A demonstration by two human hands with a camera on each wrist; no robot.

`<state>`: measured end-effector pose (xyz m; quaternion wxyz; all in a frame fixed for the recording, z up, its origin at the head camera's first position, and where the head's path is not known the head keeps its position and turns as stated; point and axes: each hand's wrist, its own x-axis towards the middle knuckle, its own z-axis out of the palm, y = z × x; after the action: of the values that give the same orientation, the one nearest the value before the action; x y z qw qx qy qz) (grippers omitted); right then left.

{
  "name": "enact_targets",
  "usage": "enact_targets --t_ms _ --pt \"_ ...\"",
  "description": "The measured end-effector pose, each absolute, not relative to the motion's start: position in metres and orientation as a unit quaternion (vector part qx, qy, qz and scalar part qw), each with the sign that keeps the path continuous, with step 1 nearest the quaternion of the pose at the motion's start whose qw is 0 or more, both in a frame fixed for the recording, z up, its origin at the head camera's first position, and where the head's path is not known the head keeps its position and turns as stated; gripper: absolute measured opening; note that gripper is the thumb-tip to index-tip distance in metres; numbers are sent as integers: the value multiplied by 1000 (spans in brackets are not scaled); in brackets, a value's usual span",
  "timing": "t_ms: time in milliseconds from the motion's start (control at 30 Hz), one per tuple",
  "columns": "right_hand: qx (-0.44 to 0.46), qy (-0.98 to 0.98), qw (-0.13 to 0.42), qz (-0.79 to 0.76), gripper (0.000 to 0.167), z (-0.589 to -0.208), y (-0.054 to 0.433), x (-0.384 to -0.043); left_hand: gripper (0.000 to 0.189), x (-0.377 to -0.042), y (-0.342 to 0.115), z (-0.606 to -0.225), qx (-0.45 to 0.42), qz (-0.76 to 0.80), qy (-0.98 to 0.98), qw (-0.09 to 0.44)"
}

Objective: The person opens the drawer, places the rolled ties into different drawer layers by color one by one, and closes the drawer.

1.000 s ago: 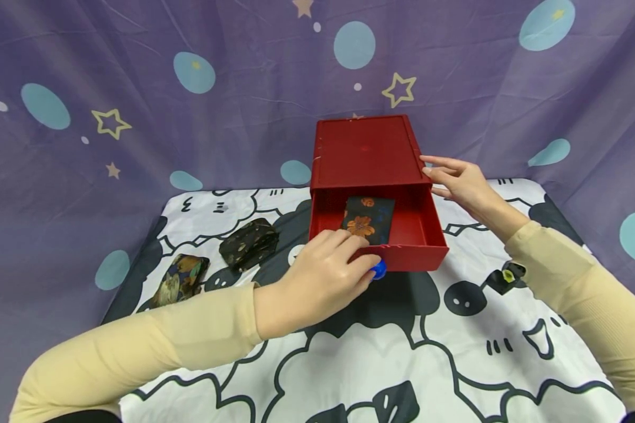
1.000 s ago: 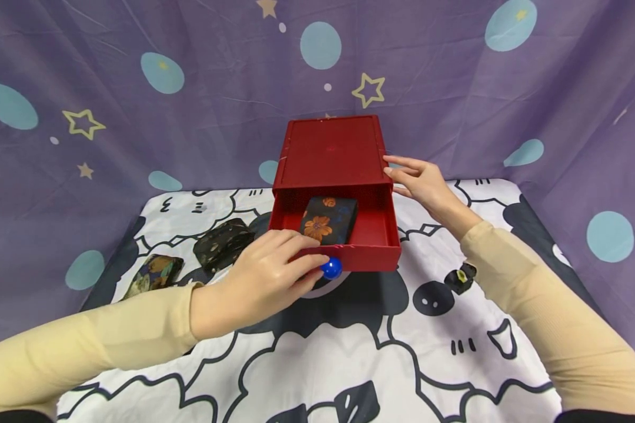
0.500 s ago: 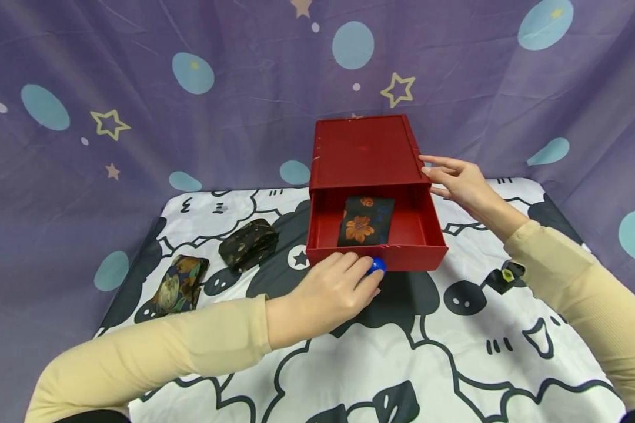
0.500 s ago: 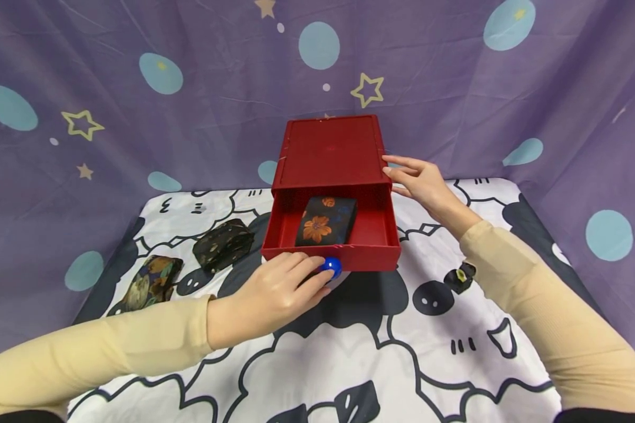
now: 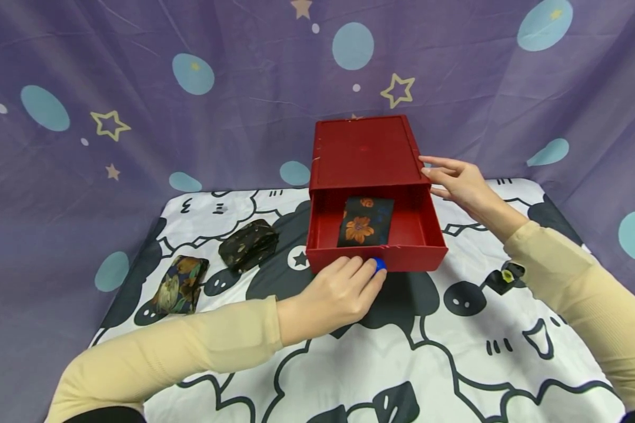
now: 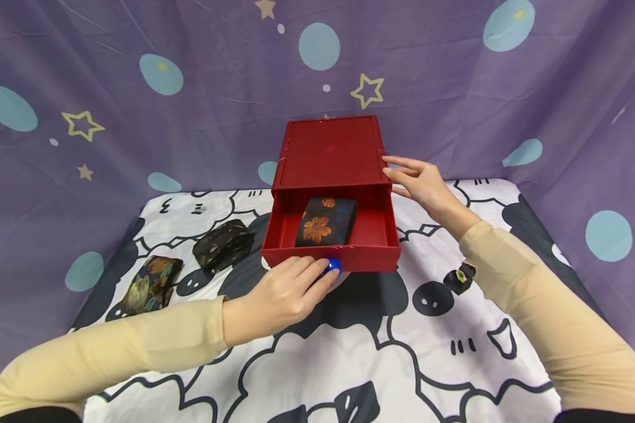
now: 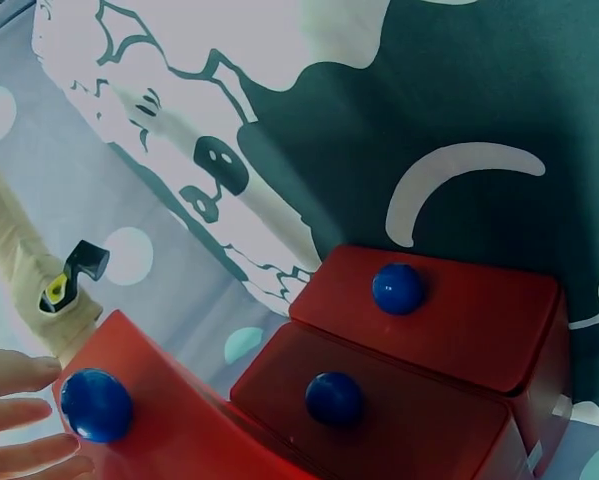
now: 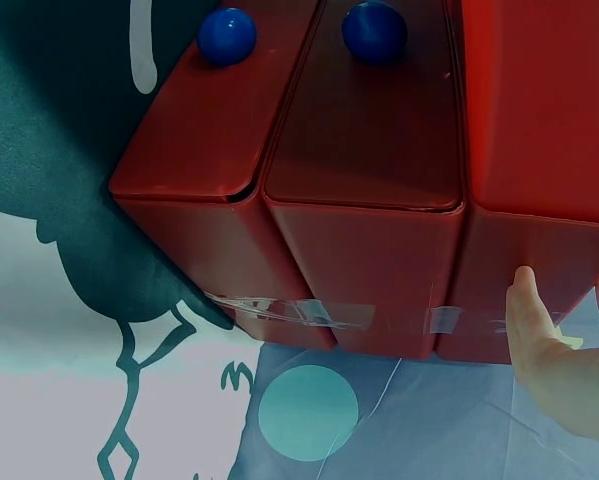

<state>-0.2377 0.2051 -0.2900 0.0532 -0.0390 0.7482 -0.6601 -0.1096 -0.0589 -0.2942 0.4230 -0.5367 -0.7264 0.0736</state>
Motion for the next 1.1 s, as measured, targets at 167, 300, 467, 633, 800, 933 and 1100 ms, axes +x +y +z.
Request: enact_targets --t_ms 167,300,467,633,800,933,1100 --pt "-41 747 52 -662 56 -290 205 -238 23 -113 -58 -298 -530 82 -733 418" --pt "-41 745 53 -664 54 -291 205 -238 24 -114 -57 -300 -529 84 -740 407" --pt "-38 749 53 -659 55 -291 205 -239 26 -114 -57 -302 -533 79 -745 394" --pt "-40 749 52 -659 55 -291 205 -240 26 -114 -57 -303 -534 70 -748 388" --pt "-37 746 52 -663 56 -291 205 -239 25 -114 -56 -302 -534 65 -747 390" --pt "-35 748 53 -661 57 -291 205 -239 26 -115 -55 -301 -532 63 -750 389" --pt "-36 747 51 -662 56 -291 205 -238 27 -115 -54 -300 -529 60 -755 383"
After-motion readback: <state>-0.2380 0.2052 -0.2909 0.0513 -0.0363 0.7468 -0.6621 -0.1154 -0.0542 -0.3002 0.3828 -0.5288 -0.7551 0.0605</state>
